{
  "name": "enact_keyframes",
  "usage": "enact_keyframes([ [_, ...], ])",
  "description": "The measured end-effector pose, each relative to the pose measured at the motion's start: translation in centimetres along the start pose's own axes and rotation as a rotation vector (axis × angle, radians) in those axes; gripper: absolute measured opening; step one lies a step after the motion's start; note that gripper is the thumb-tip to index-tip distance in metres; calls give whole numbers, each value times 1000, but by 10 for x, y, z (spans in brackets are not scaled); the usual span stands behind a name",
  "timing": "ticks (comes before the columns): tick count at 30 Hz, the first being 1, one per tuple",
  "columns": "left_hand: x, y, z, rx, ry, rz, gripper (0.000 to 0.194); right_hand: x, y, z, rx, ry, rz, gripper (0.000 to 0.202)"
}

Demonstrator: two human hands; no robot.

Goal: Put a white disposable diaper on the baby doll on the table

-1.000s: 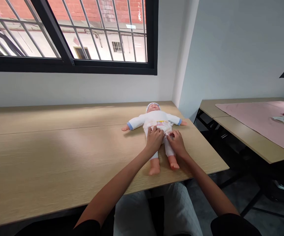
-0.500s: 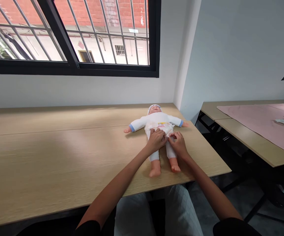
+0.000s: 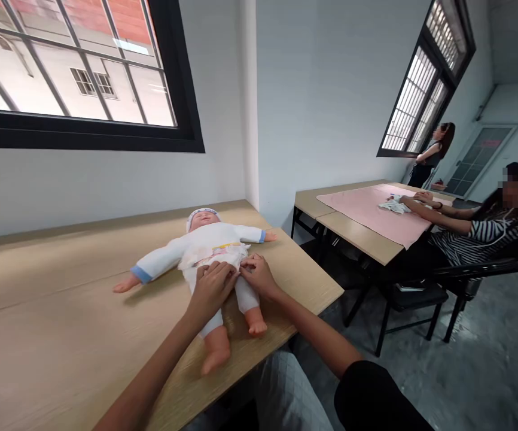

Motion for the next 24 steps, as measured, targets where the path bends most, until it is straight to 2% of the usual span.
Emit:
enact_keyframes([
  [3, 1, 5, 3, -22, 9, -1, 31, 3, -2, 1, -35, -29, -44, 11],
  [5, 2, 7, 4, -31, 9, -4, 31, 5, -4, 0, 18, -53, -51, 6],
  [9, 2, 6, 5, -25, 32, -23, 28, 7, -6, -2, 189, -53, 71, 26],
  [15, 3, 7, 4, -41, 11, -57, 31, 8, -6, -2, 207, -19, 105, 9],
  [24, 3, 3, -1, -98, 66, -39, 25, 8, -11, 0, 187, -44, 65, 4],
])
Point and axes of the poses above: each hand's wrist, its own x-axis away from the middle knuckle, its own z-axis out of the back of the hand, y = z × x, the point moved 2 cm from there along -x, towards the middle knuckle, and after that the axes turned 13 degrees about x, right-handed, at the moved point
